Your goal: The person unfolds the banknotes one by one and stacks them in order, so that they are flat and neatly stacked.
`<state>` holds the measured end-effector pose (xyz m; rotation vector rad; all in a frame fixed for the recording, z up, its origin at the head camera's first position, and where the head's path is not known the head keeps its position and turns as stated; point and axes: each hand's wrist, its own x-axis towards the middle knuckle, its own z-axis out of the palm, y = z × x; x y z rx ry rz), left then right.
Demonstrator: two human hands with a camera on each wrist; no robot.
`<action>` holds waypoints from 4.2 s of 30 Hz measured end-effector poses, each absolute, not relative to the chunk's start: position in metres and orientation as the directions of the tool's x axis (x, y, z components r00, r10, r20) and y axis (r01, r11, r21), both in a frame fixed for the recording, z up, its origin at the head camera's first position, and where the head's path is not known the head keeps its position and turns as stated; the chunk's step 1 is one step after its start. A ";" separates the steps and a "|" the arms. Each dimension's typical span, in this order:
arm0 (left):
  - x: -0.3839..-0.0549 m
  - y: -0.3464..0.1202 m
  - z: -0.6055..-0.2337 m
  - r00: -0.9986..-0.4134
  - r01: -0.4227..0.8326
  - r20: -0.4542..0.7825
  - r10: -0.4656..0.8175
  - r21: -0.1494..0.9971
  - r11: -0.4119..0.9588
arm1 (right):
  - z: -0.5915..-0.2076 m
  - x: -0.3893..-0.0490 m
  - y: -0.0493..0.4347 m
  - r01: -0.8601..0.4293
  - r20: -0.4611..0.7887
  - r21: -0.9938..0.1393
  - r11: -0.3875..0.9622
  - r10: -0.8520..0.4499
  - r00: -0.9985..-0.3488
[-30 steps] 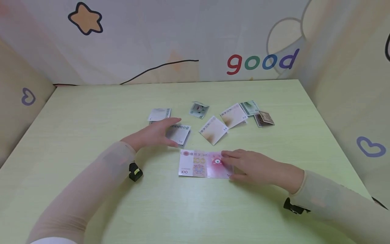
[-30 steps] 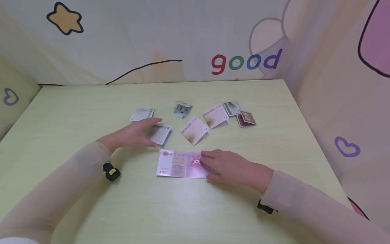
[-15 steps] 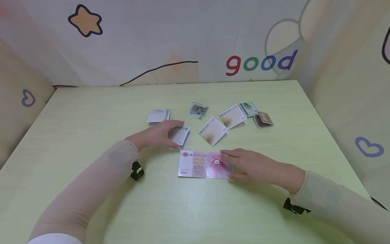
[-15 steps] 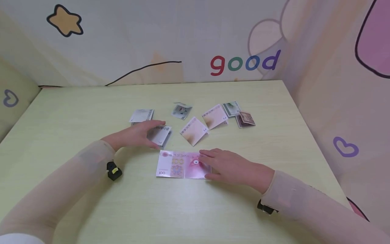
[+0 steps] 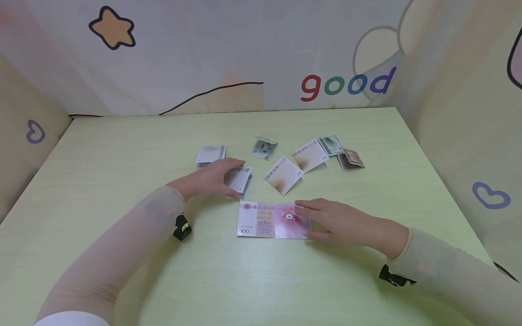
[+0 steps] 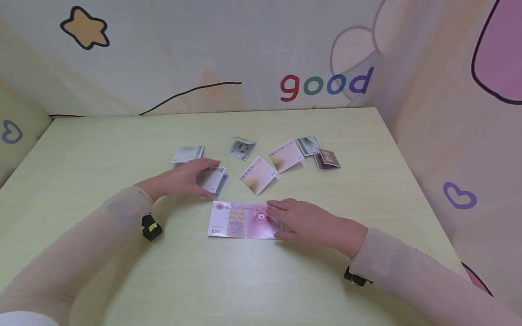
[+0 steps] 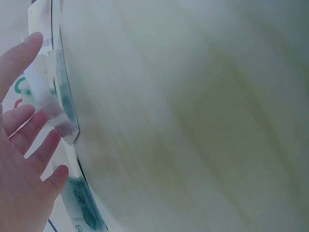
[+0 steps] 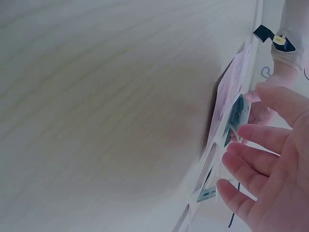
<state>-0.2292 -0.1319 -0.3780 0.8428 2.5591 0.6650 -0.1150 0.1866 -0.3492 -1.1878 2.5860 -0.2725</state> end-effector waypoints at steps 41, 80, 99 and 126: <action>-0.201 -0.141 -0.340 -0.867 0.396 0.179 0.465 0.814 0.425 | -0.356 -0.128 0.187 -0.716 -0.254 -0.344 0.608 -0.794 -0.552; -0.167 -0.088 -0.342 -0.813 0.215 0.125 0.569 0.972 0.095 | -0.345 -0.147 0.153 -0.384 -0.082 -0.628 0.677 -0.548 -0.832; -0.161 -0.077 -0.344 -0.820 0.158 0.150 0.553 0.987 -0.033 | -0.344 -0.145 0.149 -0.379 -0.159 -0.538 0.753 -0.532 -0.831; -0.155 -0.103 -0.343 -0.805 0.360 0.174 0.568 0.903 0.233 | -0.340 -0.142 0.160 -0.395 -0.143 -0.491 0.776 -0.520 -0.842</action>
